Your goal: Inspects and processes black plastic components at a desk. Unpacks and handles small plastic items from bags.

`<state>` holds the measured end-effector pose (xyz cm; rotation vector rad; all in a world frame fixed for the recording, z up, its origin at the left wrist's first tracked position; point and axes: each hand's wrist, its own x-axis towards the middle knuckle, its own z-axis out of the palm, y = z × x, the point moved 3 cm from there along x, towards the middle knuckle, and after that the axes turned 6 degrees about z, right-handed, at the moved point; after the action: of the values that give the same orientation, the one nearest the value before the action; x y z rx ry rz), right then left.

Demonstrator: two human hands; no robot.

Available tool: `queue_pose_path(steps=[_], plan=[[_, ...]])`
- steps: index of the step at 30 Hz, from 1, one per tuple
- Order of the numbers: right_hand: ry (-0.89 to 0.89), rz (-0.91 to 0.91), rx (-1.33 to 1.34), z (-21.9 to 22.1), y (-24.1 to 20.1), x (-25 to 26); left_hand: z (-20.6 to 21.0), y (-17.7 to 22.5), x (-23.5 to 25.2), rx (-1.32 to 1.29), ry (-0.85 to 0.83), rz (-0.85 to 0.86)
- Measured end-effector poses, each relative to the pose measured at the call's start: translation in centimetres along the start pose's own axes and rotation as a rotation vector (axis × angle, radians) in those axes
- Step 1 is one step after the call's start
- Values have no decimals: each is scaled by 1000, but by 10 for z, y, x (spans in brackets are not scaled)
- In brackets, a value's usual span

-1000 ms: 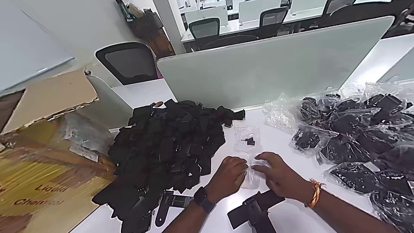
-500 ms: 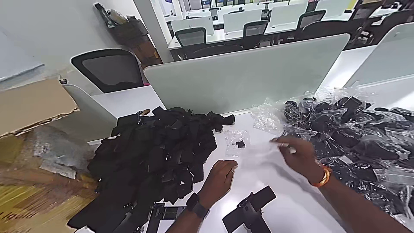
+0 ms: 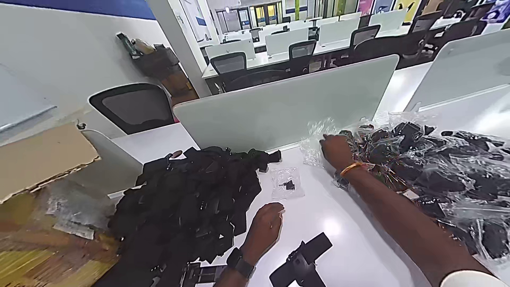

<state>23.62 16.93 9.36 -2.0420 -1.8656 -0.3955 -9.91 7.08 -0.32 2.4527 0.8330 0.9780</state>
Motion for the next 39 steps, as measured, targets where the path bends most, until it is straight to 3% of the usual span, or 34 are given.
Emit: queue_pose_path(steps=[2,4,6,11,14,17,19,23,28,34,39], plan=[[-177,16,-22,30,-4,5,-1,-1,-1,-9,11,9],[-208,11,1,38,-11,3,0,-1,-2,-15,10,8],[-216,14,58,33,-23,-2,0,-1,-2,-14,-11,2],[-453,168,74,19,-46,-11,3,-4,0,-24,-38,1],[-371,216,49,22,-48,-6,3,-6,-1,-39,-49,0],[-212,108,-27,36,-42,8,3,-6,-2,-38,-44,11],[-298,89,-30,50,-31,13,3,-6,-2,-39,-50,15],[-459,232,66,62,-20,11,2,-7,-1,-50,-50,16],[-528,323,80,75,-25,-1,4,-6,-1,-34,-52,13],[-415,330,95,84,-23,5,5,-5,-1,-31,-66,-4],[-297,459,103,85,-10,12,4,-6,-4,-47,-72,-11]])
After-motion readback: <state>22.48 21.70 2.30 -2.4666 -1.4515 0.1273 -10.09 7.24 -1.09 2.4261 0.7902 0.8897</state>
